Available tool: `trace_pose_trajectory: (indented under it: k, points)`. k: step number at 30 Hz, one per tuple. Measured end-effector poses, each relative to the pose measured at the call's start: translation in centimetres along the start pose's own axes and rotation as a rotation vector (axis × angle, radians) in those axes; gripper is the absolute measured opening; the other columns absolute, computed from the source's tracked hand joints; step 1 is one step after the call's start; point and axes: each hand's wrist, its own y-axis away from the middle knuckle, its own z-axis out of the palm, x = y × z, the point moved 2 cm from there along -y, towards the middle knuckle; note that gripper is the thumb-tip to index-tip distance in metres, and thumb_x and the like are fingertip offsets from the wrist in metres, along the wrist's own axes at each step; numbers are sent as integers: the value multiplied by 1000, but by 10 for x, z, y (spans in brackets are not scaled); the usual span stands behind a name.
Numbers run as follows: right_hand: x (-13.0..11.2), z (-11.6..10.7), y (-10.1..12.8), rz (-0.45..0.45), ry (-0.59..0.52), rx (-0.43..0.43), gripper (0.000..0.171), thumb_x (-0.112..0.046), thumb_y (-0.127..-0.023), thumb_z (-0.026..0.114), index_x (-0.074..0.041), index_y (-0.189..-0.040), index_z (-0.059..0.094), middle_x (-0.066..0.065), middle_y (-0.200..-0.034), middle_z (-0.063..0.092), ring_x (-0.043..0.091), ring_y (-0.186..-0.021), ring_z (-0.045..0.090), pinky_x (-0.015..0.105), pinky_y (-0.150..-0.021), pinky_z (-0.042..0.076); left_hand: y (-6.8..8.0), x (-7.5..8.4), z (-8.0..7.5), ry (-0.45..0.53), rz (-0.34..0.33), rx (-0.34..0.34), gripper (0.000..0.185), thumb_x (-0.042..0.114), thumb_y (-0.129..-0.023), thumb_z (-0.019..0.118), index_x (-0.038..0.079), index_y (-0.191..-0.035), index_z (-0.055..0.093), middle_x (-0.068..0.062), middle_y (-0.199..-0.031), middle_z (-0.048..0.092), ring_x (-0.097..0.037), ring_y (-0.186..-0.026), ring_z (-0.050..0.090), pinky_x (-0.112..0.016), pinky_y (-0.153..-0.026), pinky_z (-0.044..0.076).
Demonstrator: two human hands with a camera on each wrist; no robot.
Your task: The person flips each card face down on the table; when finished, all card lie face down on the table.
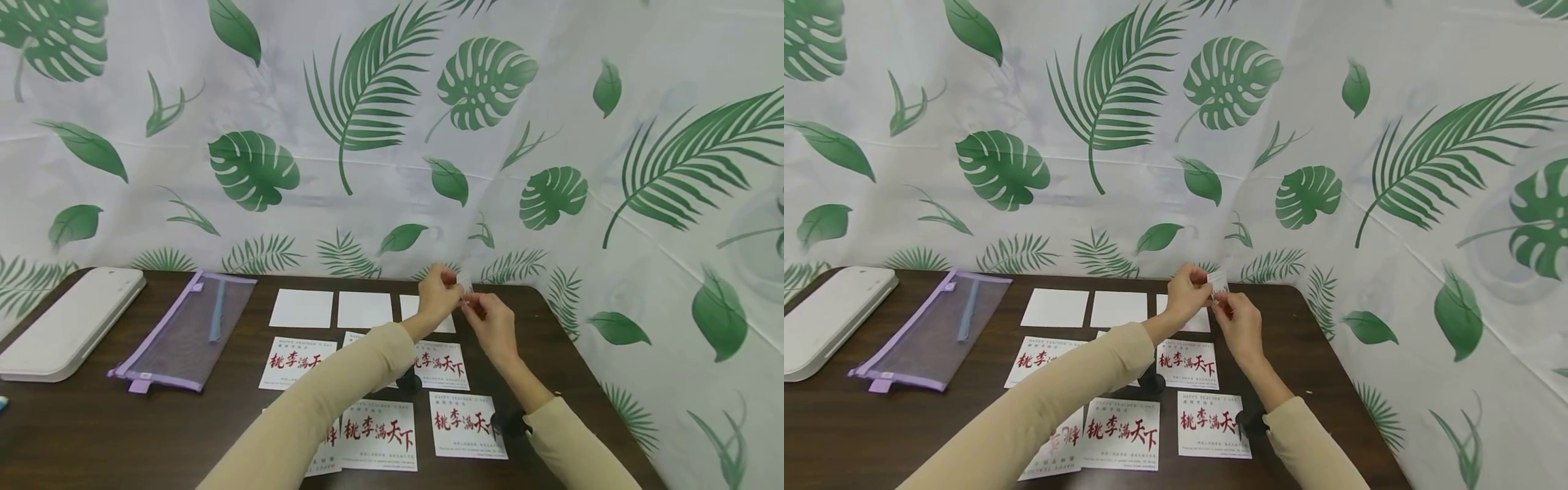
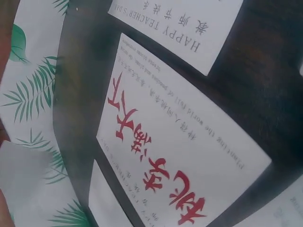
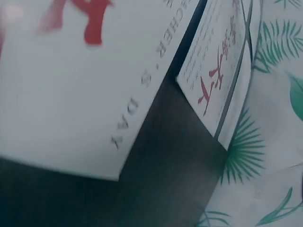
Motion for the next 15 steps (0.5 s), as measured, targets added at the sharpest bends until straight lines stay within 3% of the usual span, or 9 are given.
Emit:
trace_pose_trajectory:
  k: [4,8,12,15]
  points:
    - [3,-9,-7,1,37,130,9,5,-79,70,3,-88,69,13,-79,64,21,-68,59,6,-62,37,-2,0,1,-29,67,17,25,8,-86,64,1,-110,59,-13,-106,67,-22,-89,67,-21,-67,54]
    - [13,-16,-11,168,2,160,9,2,-81,69,3,-90,69,14,-78,66,16,-67,57,4,-59,35,1,-11,-6,-116,11,105,36,7,-83,68,1,-117,60,-13,-107,66,-25,-97,65,-25,-81,52]
    - [24,-20,-13,376,-90,124,11,-3,-84,67,2,-94,69,14,-81,66,4,-65,52,7,-54,38,6,-23,-12,-124,-70,143,39,2,-78,70,1,-116,63,-13,-101,68,-24,-91,65,-26,-77,52]
    - [33,-20,-13,464,-144,111,13,-3,-85,65,2,-97,68,14,-85,65,0,-65,50,9,-53,41,9,-30,-12,-123,-94,145,39,0,-77,71,3,-116,65,-11,-96,70,-22,-86,67,-23,-70,53]
